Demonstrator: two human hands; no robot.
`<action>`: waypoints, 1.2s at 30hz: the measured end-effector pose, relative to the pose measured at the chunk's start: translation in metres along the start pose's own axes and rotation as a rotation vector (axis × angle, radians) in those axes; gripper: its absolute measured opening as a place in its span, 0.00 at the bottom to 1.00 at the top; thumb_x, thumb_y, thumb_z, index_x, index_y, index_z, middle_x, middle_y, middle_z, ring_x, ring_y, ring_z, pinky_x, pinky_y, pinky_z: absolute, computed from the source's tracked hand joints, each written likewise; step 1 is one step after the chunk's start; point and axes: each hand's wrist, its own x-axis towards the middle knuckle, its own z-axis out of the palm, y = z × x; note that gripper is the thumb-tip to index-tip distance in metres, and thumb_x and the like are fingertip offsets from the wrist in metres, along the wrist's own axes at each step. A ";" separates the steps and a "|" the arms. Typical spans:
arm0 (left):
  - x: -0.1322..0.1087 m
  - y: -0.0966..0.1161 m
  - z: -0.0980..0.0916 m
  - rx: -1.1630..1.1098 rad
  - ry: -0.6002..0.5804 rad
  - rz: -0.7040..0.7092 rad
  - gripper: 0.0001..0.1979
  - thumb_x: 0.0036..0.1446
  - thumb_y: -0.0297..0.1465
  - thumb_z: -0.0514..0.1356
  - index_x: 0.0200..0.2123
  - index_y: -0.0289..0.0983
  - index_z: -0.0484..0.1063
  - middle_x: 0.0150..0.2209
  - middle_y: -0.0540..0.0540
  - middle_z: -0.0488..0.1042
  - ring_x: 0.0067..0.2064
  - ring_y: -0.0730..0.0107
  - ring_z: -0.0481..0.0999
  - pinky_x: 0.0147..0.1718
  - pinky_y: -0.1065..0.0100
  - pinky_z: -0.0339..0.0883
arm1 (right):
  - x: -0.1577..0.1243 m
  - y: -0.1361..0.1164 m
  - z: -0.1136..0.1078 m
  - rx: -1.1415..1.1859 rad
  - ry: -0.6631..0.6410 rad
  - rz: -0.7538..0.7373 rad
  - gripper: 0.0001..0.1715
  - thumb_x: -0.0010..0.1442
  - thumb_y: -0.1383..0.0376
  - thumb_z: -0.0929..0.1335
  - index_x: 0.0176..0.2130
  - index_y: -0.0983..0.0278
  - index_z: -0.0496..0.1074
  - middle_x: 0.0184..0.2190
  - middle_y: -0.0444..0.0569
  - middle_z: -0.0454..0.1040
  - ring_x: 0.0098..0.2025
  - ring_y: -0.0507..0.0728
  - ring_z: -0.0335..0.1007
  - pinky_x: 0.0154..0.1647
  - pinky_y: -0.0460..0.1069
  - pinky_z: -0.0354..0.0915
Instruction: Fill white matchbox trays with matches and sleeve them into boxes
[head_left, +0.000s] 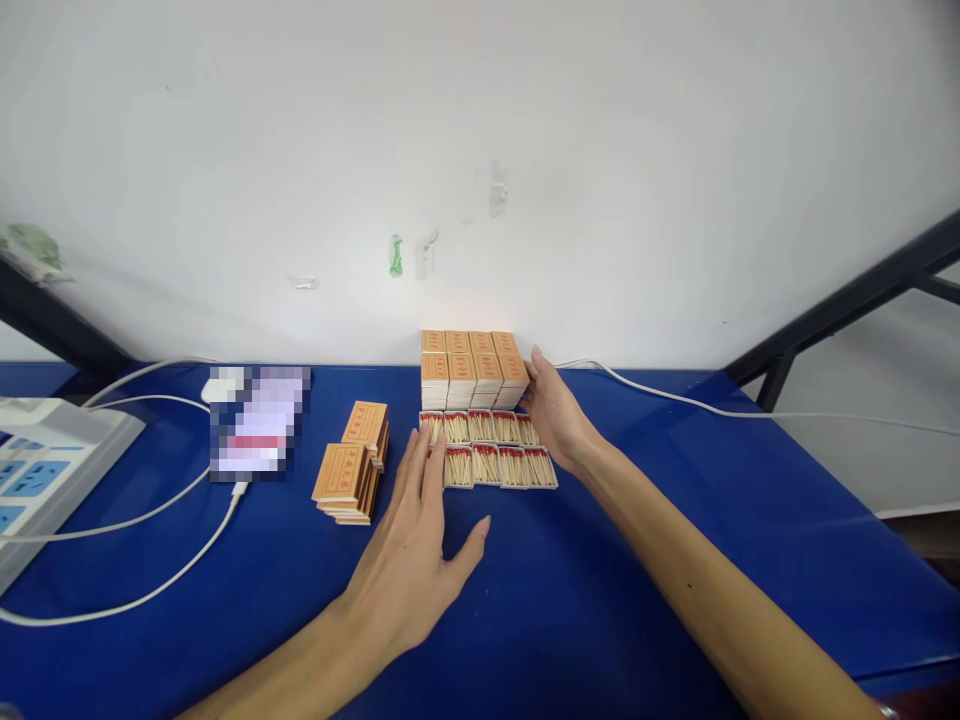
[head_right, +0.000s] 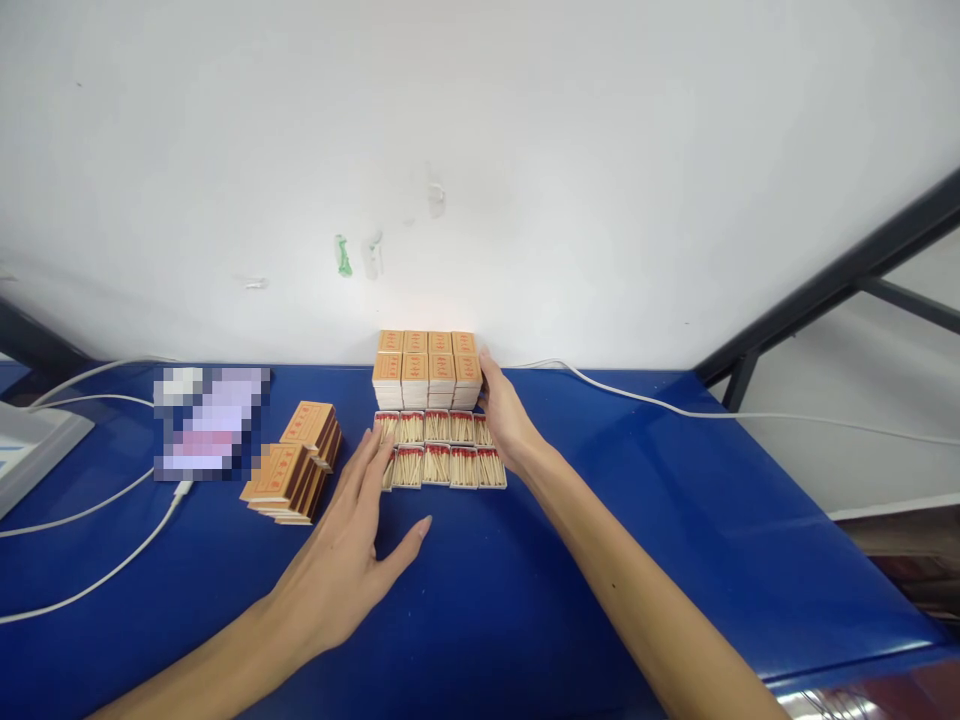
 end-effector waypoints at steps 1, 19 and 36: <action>0.000 0.000 0.000 -0.001 -0.001 0.000 0.46 0.77 0.43 0.58 0.83 0.47 0.29 0.84 0.32 0.39 0.83 0.40 0.44 0.72 0.35 0.65 | 0.001 0.000 0.002 0.012 0.000 0.001 0.43 0.75 0.35 0.55 0.75 0.50 0.68 0.71 0.47 0.75 0.77 0.70 0.62 0.75 0.70 0.64; -0.001 0.002 0.001 0.014 0.071 0.048 0.46 0.77 0.40 0.58 0.83 0.44 0.30 0.84 0.31 0.39 0.83 0.41 0.44 0.74 0.34 0.60 | 0.007 0.005 0.010 0.113 0.047 0.027 0.38 0.74 0.37 0.60 0.65 0.55 0.79 0.69 0.50 0.78 0.78 0.69 0.62 0.77 0.66 0.59; 0.142 -0.015 -0.129 -0.558 -0.064 -0.631 0.41 0.74 0.58 0.47 0.77 0.37 0.63 0.80 0.33 0.59 0.80 0.41 0.57 0.76 0.44 0.56 | 0.015 0.002 0.009 0.137 0.038 0.072 0.37 0.75 0.38 0.59 0.65 0.54 0.79 0.71 0.49 0.75 0.76 0.69 0.65 0.79 0.68 0.55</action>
